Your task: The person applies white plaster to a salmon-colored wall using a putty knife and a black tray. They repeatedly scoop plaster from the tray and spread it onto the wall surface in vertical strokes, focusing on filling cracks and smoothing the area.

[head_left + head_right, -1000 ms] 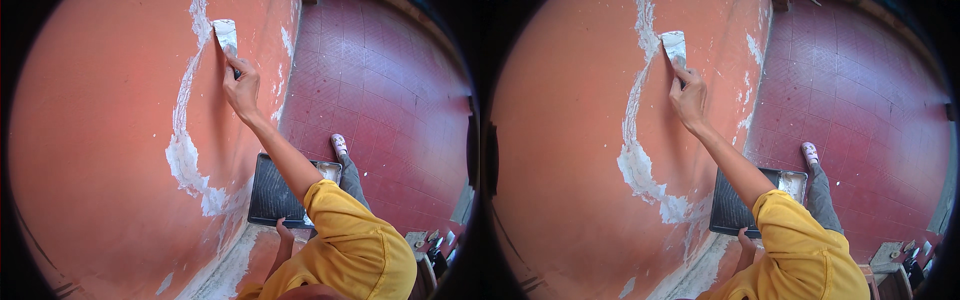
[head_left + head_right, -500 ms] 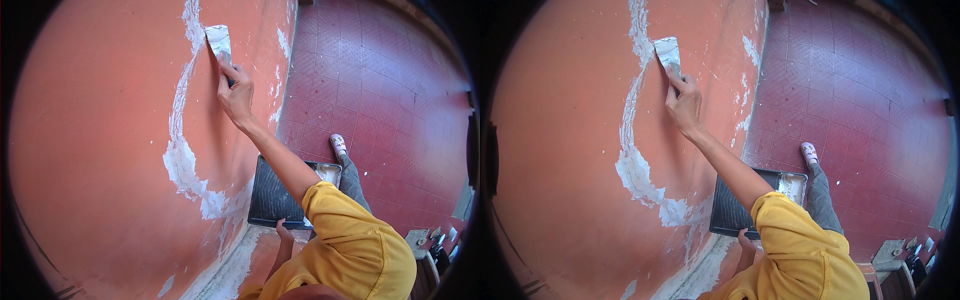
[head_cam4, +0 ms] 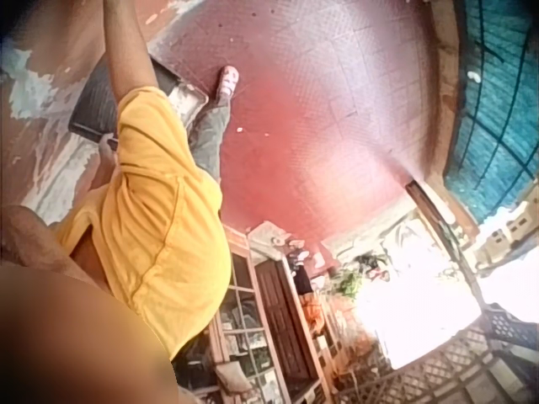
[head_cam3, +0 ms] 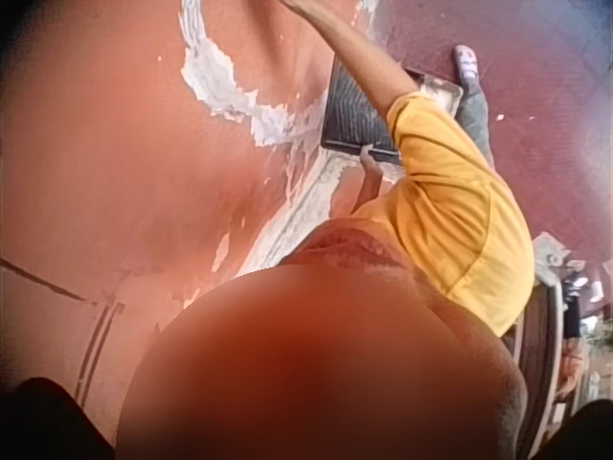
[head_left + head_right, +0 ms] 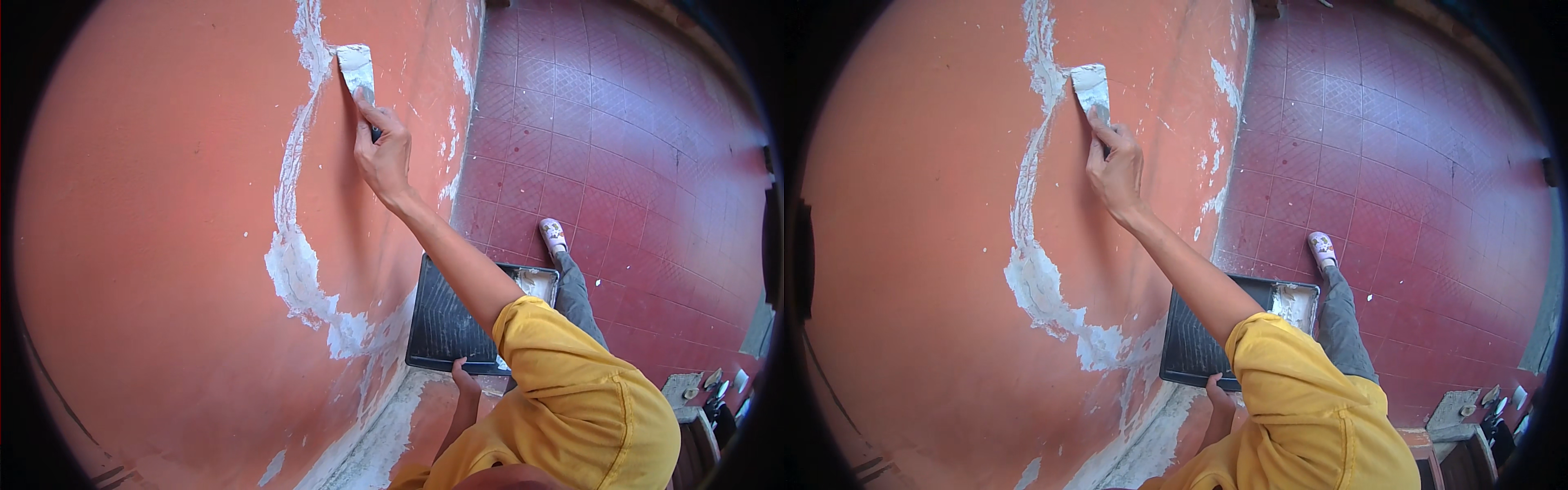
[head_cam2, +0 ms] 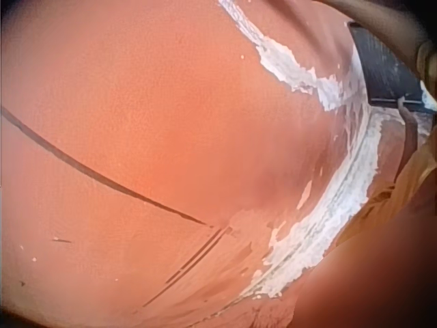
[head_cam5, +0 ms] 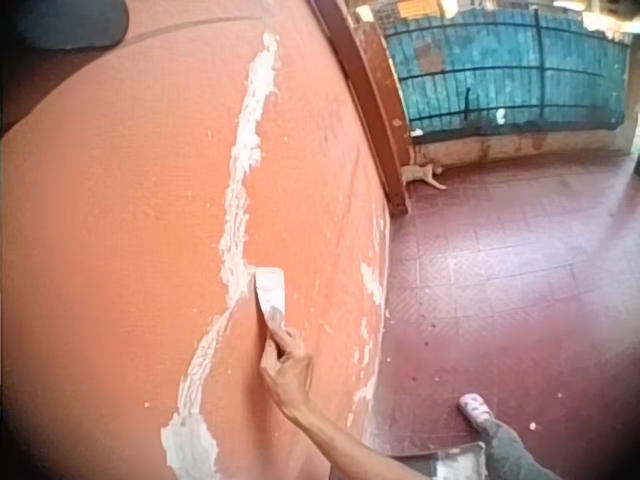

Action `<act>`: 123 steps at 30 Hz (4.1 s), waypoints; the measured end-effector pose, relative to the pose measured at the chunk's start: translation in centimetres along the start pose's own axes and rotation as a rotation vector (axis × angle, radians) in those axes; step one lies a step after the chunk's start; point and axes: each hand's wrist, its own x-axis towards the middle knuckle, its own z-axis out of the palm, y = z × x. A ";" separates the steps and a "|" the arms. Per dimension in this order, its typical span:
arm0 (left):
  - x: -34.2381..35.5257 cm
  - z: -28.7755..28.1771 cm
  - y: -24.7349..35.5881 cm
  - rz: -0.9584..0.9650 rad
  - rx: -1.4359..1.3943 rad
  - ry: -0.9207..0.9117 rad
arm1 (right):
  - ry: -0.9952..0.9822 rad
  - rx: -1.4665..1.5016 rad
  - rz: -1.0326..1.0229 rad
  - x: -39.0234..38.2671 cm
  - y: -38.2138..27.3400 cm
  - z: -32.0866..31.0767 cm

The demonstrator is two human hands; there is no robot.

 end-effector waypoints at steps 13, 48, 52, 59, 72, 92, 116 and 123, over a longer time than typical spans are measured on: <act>0.1 0.0 0.1 -0.006 -0.003 -0.011 | -0.013 -0.045 -0.028 -0.4 -0.3 -0.2; -5.2 10.1 -3.3 -0.020 -0.159 0.180 | -0.705 -0.743 -0.583 12.3 2.0 -11.4; -6.1 11.6 -3.7 -0.057 -0.131 0.197 | -0.653 -0.632 -0.749 13.1 0.7 -10.8; -5.7 13.0 -4.5 -0.075 -0.083 0.239 | -0.696 -0.723 -0.678 13.1 1.1 -11.0; -2.9 11.8 -4.8 0.022 -0.140 0.200 | -0.683 -0.705 -0.620 12.0 -0.3 -10.4; -4.3 11.5 -3.8 0.005 -0.189 0.204 | -0.724 -0.641 -0.474 11.7 0.5 -11.6; -3.3 10.8 -3.3 -0.005 -0.149 0.174 | -0.634 -0.509 -0.478 9.8 -1.9 -8.9; -2.3 9.9 -2.9 0.003 -0.150 0.138 | -0.663 -0.528 -0.372 9.8 -2.3 -10.4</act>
